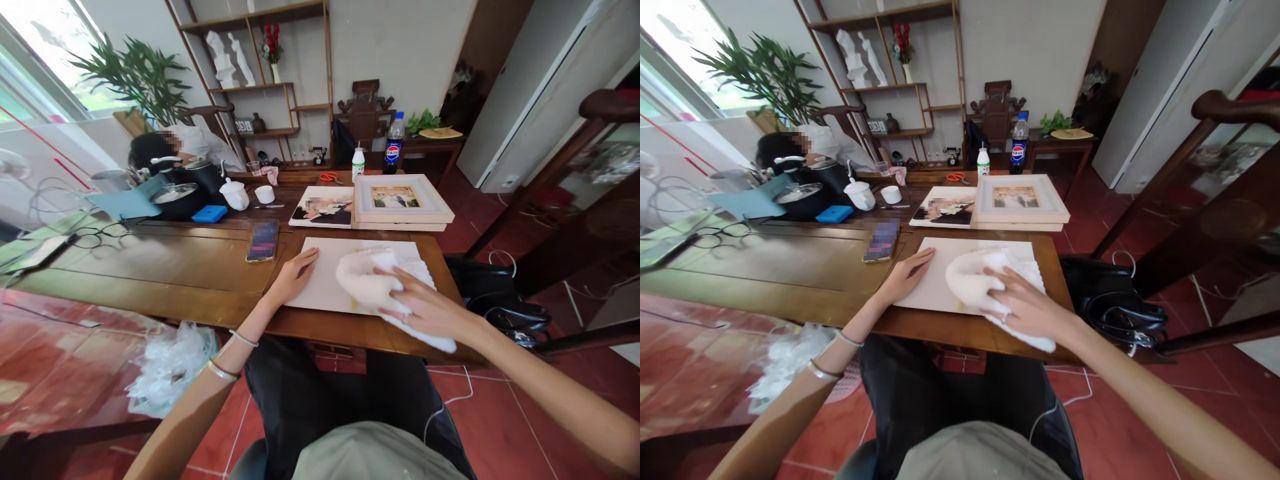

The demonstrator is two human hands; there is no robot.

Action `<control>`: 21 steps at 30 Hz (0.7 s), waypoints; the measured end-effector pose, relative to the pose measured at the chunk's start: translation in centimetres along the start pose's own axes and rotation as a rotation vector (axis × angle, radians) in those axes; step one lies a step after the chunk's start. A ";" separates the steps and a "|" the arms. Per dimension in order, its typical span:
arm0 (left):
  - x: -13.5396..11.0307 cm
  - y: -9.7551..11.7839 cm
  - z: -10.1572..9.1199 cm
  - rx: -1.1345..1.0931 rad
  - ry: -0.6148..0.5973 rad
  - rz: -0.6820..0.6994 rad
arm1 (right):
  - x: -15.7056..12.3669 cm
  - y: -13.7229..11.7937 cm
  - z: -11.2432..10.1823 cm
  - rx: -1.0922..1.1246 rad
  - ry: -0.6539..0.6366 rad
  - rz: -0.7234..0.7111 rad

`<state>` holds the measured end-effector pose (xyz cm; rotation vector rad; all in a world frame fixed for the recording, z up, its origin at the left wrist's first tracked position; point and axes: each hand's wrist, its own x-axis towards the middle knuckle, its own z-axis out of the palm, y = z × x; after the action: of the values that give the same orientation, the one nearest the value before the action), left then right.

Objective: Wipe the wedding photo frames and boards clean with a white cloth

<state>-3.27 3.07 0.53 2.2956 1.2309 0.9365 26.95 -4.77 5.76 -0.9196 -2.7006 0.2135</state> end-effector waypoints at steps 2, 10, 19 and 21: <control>0.0 -0.1 0.0 0.003 -0.003 0.001 | 2.0 2.3 0.1 -0.009 0.032 0.060; 0.0 -0.2 0.0 -0.006 -0.008 0.002 | 6.8 5.6 1.3 -0.154 0.041 0.168; 0.0 0.0 0.0 -0.006 -0.001 0.004 | 1.2 -4.5 1.7 -0.067 -0.140 -0.036; 0.0 0.0 0.0 -0.003 -0.002 0.004 | 0.9 -5.3 1.7 -0.048 -0.155 -0.074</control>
<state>-3.27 3.05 0.55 2.2974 1.2237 0.9366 22.72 -8.44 5.55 -0.8469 -2.8885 0.2130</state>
